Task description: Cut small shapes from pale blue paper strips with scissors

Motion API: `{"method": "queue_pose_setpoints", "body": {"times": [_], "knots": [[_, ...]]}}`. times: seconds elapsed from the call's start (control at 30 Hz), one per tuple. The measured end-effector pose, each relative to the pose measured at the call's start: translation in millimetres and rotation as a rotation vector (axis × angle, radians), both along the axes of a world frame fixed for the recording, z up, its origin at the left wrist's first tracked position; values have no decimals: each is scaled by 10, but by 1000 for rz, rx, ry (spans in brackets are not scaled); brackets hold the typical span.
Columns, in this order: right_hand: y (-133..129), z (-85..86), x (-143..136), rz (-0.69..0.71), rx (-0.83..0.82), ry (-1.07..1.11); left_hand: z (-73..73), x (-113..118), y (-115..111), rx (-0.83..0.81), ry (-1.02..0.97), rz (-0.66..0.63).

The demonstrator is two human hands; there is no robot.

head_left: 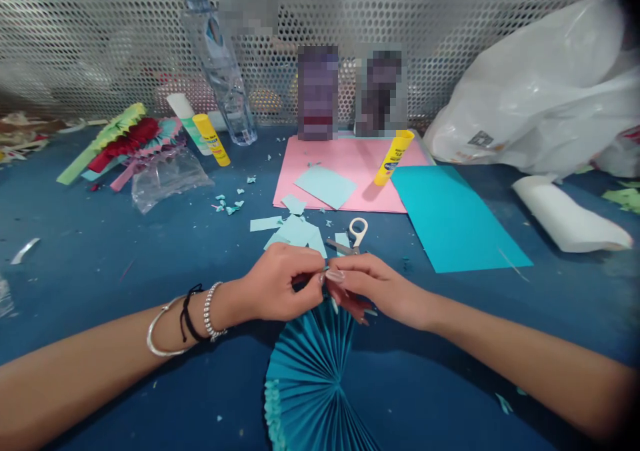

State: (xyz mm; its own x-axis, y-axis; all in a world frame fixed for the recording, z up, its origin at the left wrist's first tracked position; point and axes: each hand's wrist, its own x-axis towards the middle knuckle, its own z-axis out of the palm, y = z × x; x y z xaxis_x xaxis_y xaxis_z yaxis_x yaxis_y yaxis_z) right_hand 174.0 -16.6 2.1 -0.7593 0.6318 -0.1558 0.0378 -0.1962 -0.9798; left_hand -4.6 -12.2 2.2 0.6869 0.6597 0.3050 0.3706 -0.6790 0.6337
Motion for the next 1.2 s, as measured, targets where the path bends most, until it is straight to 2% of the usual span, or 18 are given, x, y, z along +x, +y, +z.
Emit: {"method": "queue_pose_setpoints", "body": {"times": [0.27, 0.57, 1.2], "knots": [[-23, -4, 13, 48, 107, -67, -24, -44, 12, -34, 20, -155], [-25, -4, 13, 42, 164, -110, 17, -77, 38, -102, 8, -249], [-8, 14, 27, 89, 161, -134, -23, -64, 33, -84, 46, -194]]}}
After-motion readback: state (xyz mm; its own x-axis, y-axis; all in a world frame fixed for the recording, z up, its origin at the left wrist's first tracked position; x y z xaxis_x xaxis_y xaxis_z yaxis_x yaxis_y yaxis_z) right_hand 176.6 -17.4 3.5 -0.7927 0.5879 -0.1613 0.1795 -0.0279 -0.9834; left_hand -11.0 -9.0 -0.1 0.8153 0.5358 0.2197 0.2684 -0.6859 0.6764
